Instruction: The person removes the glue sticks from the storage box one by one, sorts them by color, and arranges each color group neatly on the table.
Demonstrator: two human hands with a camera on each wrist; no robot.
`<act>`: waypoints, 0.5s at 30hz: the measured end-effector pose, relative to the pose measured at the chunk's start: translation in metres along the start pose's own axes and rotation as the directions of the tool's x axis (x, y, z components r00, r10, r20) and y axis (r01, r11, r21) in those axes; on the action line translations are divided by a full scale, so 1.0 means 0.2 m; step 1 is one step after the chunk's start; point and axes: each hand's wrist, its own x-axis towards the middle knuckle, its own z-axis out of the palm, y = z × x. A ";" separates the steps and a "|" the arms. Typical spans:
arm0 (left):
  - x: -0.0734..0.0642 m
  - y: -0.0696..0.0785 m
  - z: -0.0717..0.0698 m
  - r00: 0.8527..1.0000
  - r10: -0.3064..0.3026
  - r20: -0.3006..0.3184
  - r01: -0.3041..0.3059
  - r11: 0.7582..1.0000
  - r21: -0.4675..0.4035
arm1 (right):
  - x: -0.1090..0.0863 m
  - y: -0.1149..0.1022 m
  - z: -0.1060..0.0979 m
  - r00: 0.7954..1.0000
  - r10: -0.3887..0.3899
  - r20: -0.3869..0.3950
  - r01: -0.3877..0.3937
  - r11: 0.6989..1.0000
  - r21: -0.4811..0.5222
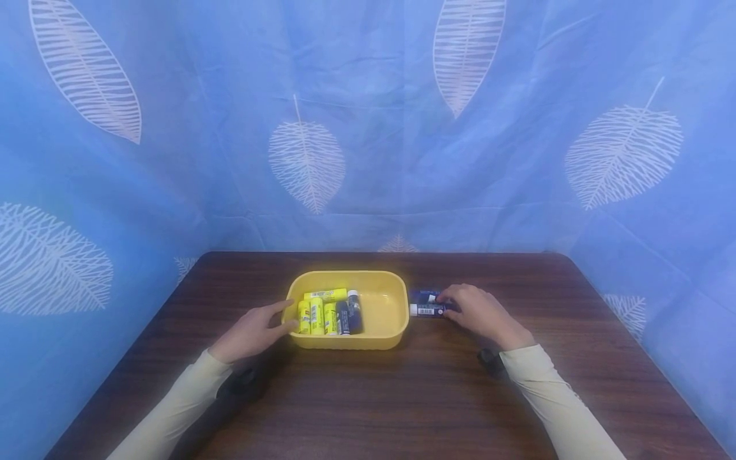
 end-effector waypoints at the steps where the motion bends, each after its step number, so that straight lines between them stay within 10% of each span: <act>1: 0.00 0.00 0.00 1.000 0.000 0.000 0.000 1.000 -0.001 | 0.00 0.00 0.00 1.000 0.001 0.000 -0.001 1.000 0.000; 15: 0.01 -0.01 0.00 1.000 -0.011 0.006 0.011 1.000 0.013 | 0.02 -0.07 -0.04 1.000 0.010 -0.021 -0.010 1.000 0.010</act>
